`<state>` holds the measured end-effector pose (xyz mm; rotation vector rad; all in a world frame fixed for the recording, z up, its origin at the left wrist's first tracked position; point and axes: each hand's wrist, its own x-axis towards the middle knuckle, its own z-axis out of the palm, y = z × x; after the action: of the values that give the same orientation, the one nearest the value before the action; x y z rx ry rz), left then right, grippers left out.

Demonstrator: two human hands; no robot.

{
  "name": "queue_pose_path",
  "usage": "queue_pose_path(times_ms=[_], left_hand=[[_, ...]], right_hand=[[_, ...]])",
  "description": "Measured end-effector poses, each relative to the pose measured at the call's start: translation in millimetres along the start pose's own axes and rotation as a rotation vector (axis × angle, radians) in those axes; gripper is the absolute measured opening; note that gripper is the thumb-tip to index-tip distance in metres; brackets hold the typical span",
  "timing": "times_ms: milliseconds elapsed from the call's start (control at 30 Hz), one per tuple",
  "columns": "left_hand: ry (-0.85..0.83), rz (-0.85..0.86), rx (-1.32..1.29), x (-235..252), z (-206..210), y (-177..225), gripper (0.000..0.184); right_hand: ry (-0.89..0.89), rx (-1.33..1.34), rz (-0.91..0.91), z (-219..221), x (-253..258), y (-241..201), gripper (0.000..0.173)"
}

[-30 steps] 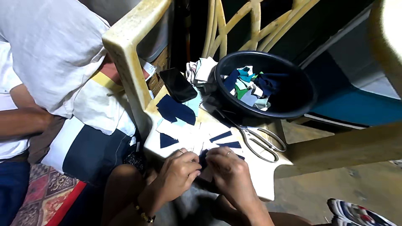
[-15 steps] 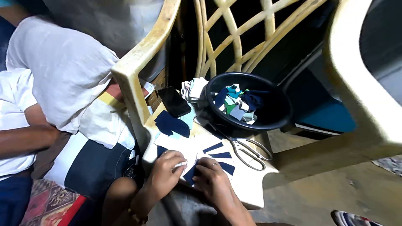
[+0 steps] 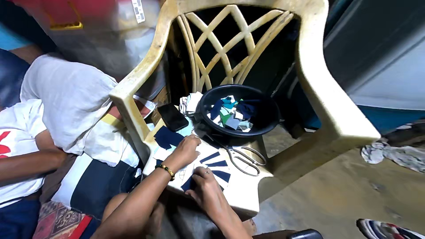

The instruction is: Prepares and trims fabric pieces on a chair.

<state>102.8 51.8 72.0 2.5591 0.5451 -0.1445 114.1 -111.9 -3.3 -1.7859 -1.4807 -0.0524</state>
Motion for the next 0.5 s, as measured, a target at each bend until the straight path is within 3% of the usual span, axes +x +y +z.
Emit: queue_pose_path(times_ms=[233,500], left_hand=[[-0.18,-0.119,0.032,20.9,-15.7,9.2,0.034],[-0.243,-0.094,0.053,28.2,-19.9,8.6,0.025]], right_hand=[[-0.033,0.054,0.034,-3.6,0.8,-3.3,0.03],[-0.043,0.069,0.057,-4.4,2.0,-4.7,0.028]])
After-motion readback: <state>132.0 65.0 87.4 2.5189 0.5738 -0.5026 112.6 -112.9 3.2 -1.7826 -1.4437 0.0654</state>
